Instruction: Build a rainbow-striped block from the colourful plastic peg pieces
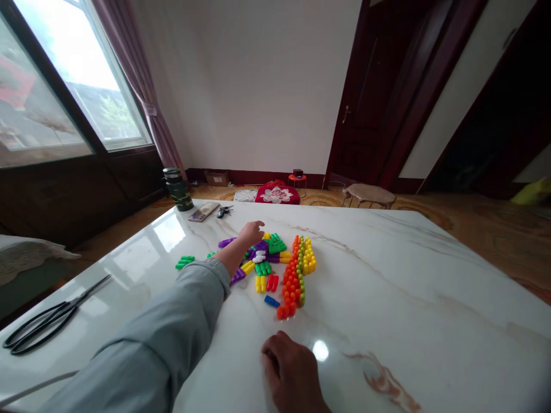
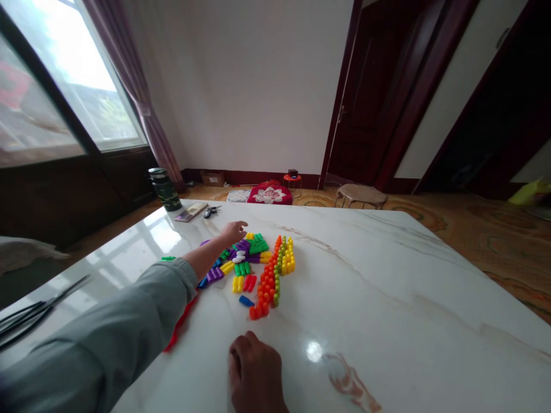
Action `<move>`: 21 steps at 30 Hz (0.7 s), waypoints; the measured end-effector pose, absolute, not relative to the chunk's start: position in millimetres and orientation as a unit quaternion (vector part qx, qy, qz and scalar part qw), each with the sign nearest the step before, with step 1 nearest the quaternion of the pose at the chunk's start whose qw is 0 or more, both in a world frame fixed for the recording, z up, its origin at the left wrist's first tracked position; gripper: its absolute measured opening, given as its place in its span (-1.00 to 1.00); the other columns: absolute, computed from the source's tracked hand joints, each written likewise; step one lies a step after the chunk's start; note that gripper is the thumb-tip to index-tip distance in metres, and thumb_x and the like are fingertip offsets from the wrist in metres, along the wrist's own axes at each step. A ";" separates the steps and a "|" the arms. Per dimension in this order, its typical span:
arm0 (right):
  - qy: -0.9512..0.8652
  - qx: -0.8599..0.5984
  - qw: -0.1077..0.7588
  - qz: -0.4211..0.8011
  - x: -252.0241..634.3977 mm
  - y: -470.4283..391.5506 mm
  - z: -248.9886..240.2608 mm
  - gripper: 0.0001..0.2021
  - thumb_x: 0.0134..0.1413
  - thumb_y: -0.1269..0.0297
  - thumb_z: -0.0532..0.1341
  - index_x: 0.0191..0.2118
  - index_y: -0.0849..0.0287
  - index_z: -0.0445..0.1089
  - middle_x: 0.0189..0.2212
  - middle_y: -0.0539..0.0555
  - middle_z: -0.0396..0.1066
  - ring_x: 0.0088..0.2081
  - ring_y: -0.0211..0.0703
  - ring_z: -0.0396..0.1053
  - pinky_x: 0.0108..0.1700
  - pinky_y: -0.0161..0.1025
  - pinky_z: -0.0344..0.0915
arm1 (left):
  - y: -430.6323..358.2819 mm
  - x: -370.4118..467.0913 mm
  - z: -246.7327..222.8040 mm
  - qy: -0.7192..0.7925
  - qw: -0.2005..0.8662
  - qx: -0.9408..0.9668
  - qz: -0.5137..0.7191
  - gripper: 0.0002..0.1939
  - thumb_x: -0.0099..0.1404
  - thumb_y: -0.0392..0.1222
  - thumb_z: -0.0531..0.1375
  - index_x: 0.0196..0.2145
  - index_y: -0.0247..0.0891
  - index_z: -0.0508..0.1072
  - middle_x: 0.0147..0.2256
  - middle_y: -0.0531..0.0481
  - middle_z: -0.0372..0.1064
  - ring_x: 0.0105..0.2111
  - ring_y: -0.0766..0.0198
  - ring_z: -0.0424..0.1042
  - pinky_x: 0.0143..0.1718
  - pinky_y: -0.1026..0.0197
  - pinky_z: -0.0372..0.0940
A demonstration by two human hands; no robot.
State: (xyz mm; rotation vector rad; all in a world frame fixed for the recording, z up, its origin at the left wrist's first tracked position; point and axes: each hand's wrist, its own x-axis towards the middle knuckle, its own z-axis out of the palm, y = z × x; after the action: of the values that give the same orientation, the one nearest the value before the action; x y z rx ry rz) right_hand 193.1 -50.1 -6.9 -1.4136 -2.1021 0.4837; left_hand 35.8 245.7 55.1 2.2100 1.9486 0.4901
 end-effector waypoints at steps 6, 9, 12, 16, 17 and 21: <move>-0.769 -0.532 0.305 0.184 193.4 -50.8 -8.4 -0.92 0.03 0.41 0.11 -0.40 0.12 0.32 -0.47 -0.06 0.37 -0.50 -0.33 0.31 -0.44 -0.37 0.02 | 276.0 51.6 46.3 0.674 0.111 0.728 0.051 -0.52 -0.02 -0.32 0.28 -0.08 -0.10 0.54 -0.05 -0.03 0.48 -0.05 0.10 0.44 -0.07 0.27 0.32; -0.761 -0.536 0.317 0.181 192.2 -51.0 -9.8 -0.93 0.03 0.40 0.11 -0.40 0.12 0.32 -0.48 -0.06 0.37 -0.50 -0.33 0.31 -0.44 -0.37 0.01 | 279.1 53.8 49.3 0.676 0.118 0.727 0.023 -0.57 -0.03 -0.32 0.29 -0.14 -0.08 0.57 -0.07 -0.03 0.49 -0.08 0.10 0.46 -0.10 0.27 0.33; -0.757 -0.535 0.321 0.194 191.9 -50.7 -9.0 -0.93 0.02 0.40 0.12 -0.39 0.11 0.33 -0.47 -0.07 0.37 -0.49 -0.33 0.31 -0.43 -0.36 0.01 | 275.0 54.4 51.6 0.683 0.111 0.722 0.014 -0.57 -0.04 -0.29 0.29 -0.15 -0.07 0.57 -0.07 -0.05 0.49 -0.08 0.07 0.46 -0.12 0.22 0.34; -0.756 -0.537 0.310 0.208 192.6 -49.7 -6.2 -0.92 0.02 0.41 0.12 -0.39 0.11 0.33 -0.46 -0.07 0.38 -0.49 -0.33 0.32 -0.43 -0.37 0.02 | 264.5 55.8 51.0 0.707 0.088 0.702 0.027 -0.57 -0.02 -0.23 0.28 -0.12 -0.11 0.55 -0.06 -0.14 0.47 -0.08 0.00 0.45 -0.13 0.12 0.35; -0.756 -0.538 0.309 0.210 192.9 -49.5 -5.9 -0.92 0.02 0.41 0.12 -0.39 0.11 0.33 -0.46 -0.07 0.38 -0.49 -0.33 0.32 -0.43 -0.37 0.02 | 262.0 56.1 50.4 0.711 0.083 0.698 0.032 -0.57 -0.01 -0.22 0.28 -0.11 -0.13 0.54 -0.06 -0.17 0.46 -0.08 -0.01 0.45 -0.13 0.11 0.35; -0.754 -0.540 0.308 0.214 193.3 -49.0 -6.2 -0.92 0.03 0.40 0.13 -0.40 0.10 0.34 -0.46 -0.08 0.37 -0.48 -0.33 0.32 -0.43 -0.37 0.02 | 256.6 54.3 47.9 0.719 0.078 0.689 0.052 -0.62 -0.02 -0.21 0.28 -0.17 -0.21 0.55 -0.10 -0.20 0.49 -0.11 -0.01 0.47 -0.18 0.14 0.35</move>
State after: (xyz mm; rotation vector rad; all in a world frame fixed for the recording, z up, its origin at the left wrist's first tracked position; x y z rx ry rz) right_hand 193.3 -49.0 -6.2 -1.4278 -1.9924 0.5645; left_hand 54.3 256.6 47.9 2.0630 2.1523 0.1551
